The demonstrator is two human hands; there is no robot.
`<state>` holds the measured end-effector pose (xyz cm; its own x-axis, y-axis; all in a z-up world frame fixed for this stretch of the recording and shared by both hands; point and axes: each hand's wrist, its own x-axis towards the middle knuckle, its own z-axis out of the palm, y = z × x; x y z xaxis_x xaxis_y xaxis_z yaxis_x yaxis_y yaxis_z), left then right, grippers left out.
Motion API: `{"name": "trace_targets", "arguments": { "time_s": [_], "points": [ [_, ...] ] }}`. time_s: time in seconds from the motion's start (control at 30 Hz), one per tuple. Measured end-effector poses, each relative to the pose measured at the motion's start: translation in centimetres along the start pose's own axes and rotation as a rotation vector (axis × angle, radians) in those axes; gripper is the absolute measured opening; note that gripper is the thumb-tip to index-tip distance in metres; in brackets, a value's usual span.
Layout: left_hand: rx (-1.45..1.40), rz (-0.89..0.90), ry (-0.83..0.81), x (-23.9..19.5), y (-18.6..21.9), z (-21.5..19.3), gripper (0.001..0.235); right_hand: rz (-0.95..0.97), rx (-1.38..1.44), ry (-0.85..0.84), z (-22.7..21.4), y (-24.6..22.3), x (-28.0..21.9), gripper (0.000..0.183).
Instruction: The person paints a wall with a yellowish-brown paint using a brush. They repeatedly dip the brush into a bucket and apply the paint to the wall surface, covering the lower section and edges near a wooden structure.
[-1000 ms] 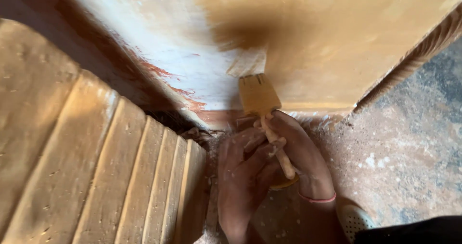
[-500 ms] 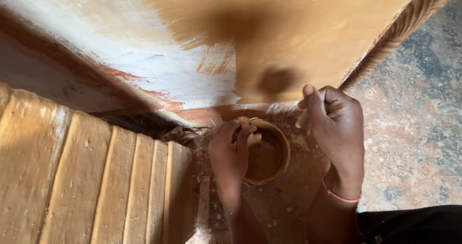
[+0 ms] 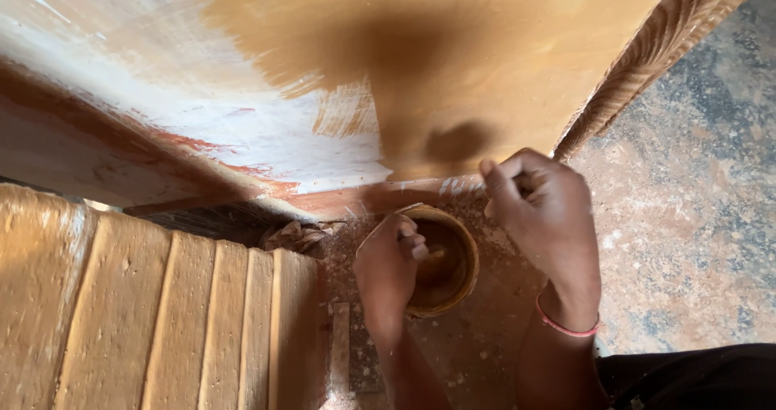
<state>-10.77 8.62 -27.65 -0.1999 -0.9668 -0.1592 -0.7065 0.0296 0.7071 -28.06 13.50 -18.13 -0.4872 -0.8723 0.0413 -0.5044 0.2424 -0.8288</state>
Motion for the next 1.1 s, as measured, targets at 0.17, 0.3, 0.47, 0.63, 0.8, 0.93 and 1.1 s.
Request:
{"name": "trace_targets", "arguments": {
  "time_s": [0.17,0.3,0.47,0.63,0.8,0.93,1.1],
  "points": [
    [0.063,0.031,0.147,-1.8,1.9,-3.3,0.023,0.183,-0.436,-0.592,1.3,-1.1,0.4,0.030],
    [-0.089,0.192,0.295,-2.4,2.5,-3.3,0.006,-0.078,-0.508,-0.647,4.8,-0.6,0.3,0.055],
    [-0.329,0.305,0.305,-2.6,2.6,-2.2,0.014,-0.097,-0.463,-0.562,6.9,2.3,0.6,0.035],
    [-0.350,0.134,0.272,-2.4,2.3,-4.1,0.026,-0.110,-0.213,-0.718,4.3,5.2,1.8,0.021],
    [-0.314,0.028,0.334,-1.9,1.7,-6.1,0.026,0.014,-0.146,-0.724,1.6,7.2,2.5,0.024],
    [-0.338,-0.011,0.389,-1.5,1.3,-6.1,0.032,0.231,-0.243,-0.648,0.0,7.9,2.1,0.038],
    [-0.323,0.042,0.410,-1.6,1.5,-6.1,0.036,-0.039,-0.176,-0.520,-2.1,7.8,1.1,0.034]
  ]
}}
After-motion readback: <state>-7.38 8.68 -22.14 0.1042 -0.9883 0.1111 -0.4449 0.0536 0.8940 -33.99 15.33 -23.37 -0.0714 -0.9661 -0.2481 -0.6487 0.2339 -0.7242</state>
